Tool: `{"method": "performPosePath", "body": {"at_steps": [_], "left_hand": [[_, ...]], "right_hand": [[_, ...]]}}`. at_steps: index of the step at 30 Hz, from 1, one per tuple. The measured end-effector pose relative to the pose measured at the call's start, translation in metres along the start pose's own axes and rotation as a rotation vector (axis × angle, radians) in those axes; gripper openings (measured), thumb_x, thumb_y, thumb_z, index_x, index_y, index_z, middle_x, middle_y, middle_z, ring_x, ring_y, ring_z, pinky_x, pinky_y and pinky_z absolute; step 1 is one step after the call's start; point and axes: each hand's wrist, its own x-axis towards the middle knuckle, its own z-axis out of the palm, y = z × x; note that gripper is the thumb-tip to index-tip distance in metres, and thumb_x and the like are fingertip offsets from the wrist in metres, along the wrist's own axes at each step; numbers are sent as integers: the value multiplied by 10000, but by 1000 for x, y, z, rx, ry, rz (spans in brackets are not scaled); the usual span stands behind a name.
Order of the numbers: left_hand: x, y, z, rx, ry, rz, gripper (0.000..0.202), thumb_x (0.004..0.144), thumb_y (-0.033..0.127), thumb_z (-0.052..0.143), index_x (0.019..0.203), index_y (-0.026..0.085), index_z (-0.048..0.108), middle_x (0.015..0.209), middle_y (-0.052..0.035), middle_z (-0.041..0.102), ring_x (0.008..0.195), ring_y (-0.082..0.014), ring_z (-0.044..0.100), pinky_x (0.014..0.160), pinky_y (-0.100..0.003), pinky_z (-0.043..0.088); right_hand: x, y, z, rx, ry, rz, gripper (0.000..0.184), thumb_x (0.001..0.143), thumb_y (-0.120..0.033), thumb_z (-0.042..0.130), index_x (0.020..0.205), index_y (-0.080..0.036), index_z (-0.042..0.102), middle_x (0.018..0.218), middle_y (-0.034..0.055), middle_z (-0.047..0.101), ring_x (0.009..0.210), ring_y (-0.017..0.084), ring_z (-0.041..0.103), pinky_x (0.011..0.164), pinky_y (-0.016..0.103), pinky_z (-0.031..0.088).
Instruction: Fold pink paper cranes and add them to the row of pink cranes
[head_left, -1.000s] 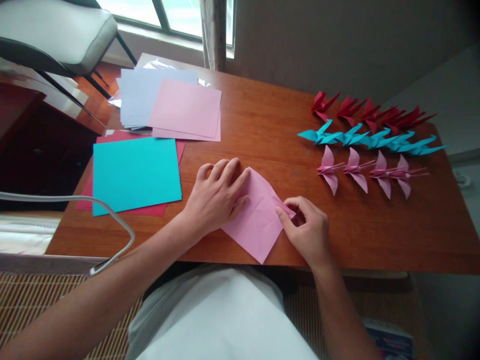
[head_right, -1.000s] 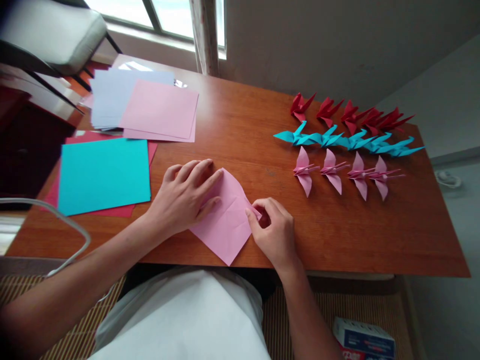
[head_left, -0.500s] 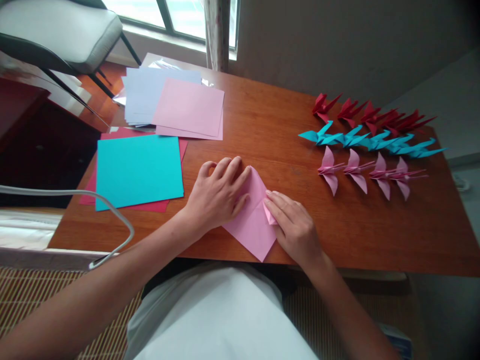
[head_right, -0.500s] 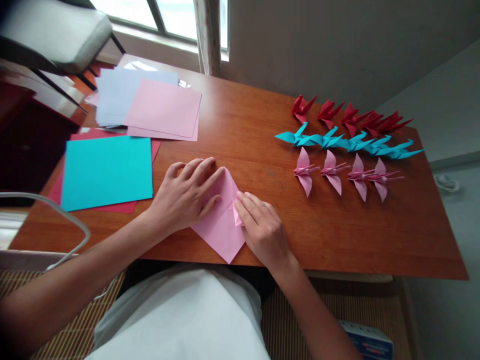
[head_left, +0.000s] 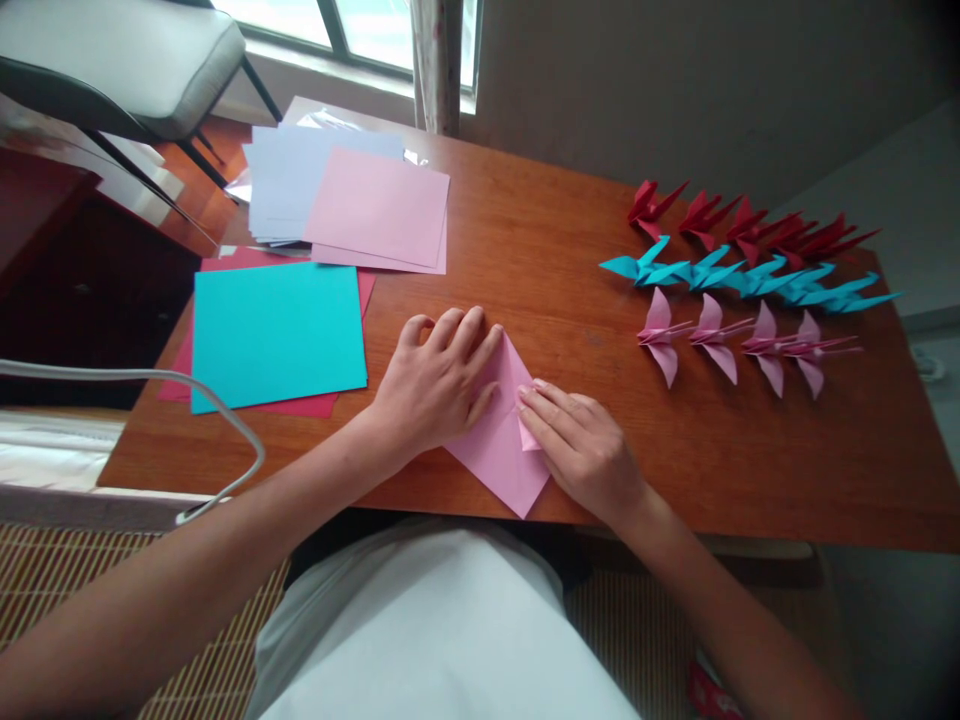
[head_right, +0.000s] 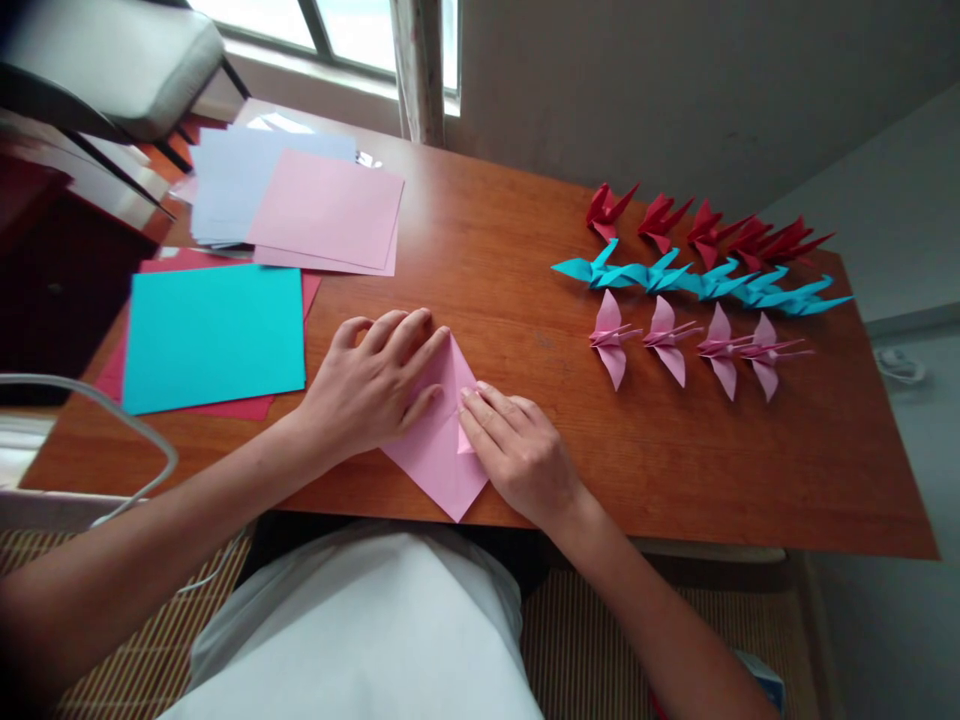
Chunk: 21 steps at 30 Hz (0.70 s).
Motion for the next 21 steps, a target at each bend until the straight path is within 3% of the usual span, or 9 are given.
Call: {"method": "performPosePath", "body": {"at_steps": [8,16,21], "left_hand": [[0,0,0,1,-32,0,579,1001,384,439,1522,133,459,1570,-229,443,1391,-405,423,1079,-583,316],[-1,-1,1,16,-34,-8,576,1004,394,438,1525,148,453,1572,-222,444,1391,-398,426,1079,-575,313],[0,-2,1,12,-32,-5,577,1004,395,436,1519,139,466,1564,-225,456,1384,-403,440,1069,-591,325]], "right_hand": [[5,0,-2,-26,-32,-49,294,999,-93,527,1232,-111,706,1369,105,684,1289,282,642,994,423,536],[6,0,-3,23,-32,-14,349,990,-81,503,1254,-179,708,1359,84,695,1291,262,642,1000,413,535],[7,1,-3,34,-12,-17,334,972,-76,529,1239,-159,712,1339,91,707,1269,267,657,991,411,542]]}}
